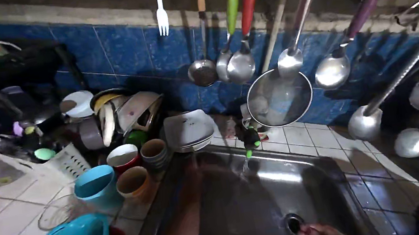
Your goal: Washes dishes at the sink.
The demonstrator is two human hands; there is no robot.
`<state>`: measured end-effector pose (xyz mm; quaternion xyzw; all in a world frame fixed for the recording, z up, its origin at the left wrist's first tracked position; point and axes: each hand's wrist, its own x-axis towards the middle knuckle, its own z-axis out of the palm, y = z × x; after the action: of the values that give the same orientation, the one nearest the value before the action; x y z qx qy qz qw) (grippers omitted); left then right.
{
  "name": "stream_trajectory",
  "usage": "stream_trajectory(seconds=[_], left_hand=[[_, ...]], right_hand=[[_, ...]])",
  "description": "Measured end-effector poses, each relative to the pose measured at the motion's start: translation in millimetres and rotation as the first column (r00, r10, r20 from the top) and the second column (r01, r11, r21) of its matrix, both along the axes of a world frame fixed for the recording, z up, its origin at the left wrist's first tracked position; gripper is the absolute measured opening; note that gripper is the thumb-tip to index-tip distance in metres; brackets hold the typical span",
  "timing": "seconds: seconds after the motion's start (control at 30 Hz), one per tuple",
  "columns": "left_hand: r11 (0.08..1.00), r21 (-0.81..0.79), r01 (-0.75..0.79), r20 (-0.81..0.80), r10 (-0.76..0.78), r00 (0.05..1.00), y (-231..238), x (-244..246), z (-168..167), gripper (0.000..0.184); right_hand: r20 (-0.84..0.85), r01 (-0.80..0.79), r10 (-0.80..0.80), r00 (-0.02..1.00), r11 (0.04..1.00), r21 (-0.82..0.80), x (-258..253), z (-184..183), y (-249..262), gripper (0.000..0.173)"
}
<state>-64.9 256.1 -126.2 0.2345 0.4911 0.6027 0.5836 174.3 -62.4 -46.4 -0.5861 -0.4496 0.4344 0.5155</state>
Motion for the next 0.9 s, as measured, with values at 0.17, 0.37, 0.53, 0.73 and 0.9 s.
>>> stream_trajectory(seconds=[0.17,0.37,0.53,0.73,0.9], left_hand=[[0.995,-0.057,-0.087,0.172,0.096,0.980,24,3,3,0.036],[0.988,-0.091,-0.125,0.099,0.134,0.986,23,3,7,0.034],[0.998,-0.054,-0.041,0.034,0.043,0.998,-31,15,4,0.038],[0.985,-0.089,0.147,0.056,-0.142,0.988,-140,21,-1,0.033],[0.721,-0.313,0.618,-0.107,-0.674,0.731,-197,-3,2,0.031]], right_hand=[[-0.638,0.244,-0.297,0.710,0.954,-0.173,-61,-45,155,0.026],[-0.732,0.212,-0.225,0.643,0.971,-0.112,-100,-64,249,0.027],[-0.388,0.188,-0.263,0.883,0.957,-0.220,-102,-61,251,0.029],[-0.339,0.106,-0.185,0.922,0.965,-0.240,-79,-70,225,0.061],[-0.335,0.194,-0.226,0.915,0.973,-0.127,-54,-93,171,0.053]])
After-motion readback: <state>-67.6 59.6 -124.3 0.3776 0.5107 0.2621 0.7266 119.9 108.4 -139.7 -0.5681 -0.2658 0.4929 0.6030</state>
